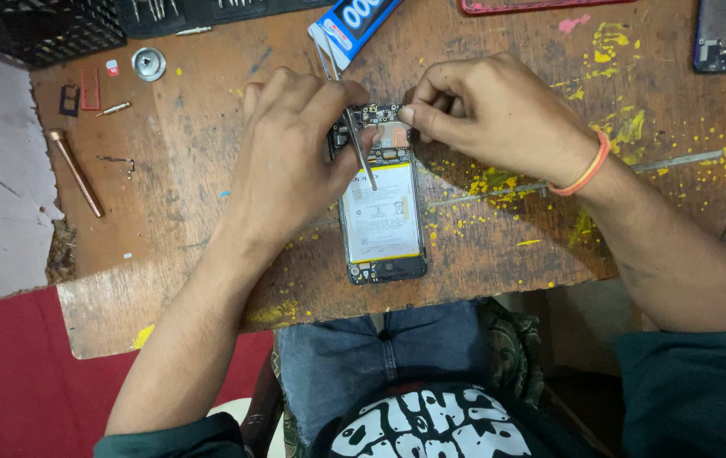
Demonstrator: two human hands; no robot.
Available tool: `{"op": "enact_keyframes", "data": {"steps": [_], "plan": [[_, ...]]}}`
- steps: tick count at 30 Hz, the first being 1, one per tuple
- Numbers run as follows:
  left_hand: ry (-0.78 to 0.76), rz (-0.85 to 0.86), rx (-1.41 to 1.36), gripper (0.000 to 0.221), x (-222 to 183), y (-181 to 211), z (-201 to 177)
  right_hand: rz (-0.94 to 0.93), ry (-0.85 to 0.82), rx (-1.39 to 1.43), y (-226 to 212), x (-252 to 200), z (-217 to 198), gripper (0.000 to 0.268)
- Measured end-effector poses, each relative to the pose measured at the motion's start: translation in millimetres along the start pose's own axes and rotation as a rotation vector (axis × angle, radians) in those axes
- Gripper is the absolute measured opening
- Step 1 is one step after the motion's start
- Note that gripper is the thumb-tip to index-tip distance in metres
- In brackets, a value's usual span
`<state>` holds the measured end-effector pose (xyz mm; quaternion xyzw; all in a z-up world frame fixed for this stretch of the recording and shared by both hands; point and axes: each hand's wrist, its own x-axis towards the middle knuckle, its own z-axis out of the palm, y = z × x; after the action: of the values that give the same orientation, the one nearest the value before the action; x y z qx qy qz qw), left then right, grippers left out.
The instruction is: The person uses tweezers to carefully remove the motherboard from a disassembled smartphone. They lift the circuit board from the chassis, disconnecting it from the battery area, and place it on the workbench. The person then inspects the internal components of the phone's body.
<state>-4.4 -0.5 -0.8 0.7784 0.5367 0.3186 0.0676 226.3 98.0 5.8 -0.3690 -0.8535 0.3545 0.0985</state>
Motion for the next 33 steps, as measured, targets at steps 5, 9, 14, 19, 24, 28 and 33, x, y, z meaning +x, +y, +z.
{"op": "enact_keyframes", "data": {"steps": [5,9,14,19,24,28,33], "plan": [[0.006,0.006,-0.001,0.035,0.2,-1.9,0.9,-0.002,-0.009,-0.045,1.8,-0.6,-3.1,0.026],[-0.015,-0.02,-0.009,0.036,-0.8,-1.9,-0.2,0.006,-0.059,-0.064,1.6,-1.8,-8.4,0.025],[-0.01,-0.01,0.006,0.037,0.3,-1.1,-0.4,-0.083,-0.078,-0.045,0.1,-0.6,-9.1,0.03],[-0.031,-0.029,0.003,0.037,-0.3,-0.4,-1.4,-0.11,-0.149,-0.038,-2.8,-1.2,-10.7,0.036],[0.0,-0.008,0.016,0.037,-1.4,0.1,-0.2,-0.237,-0.107,-0.071,-2.0,0.5,-6.8,0.022],[-0.011,-0.059,0.018,0.039,-0.8,2.5,4.7,-0.228,-0.112,-0.083,-0.4,0.3,-6.4,0.017],[0.01,-0.085,0.053,0.038,0.2,5.0,10.1,-0.255,-0.077,-0.059,-0.8,2.3,-3.6,0.014]]}}
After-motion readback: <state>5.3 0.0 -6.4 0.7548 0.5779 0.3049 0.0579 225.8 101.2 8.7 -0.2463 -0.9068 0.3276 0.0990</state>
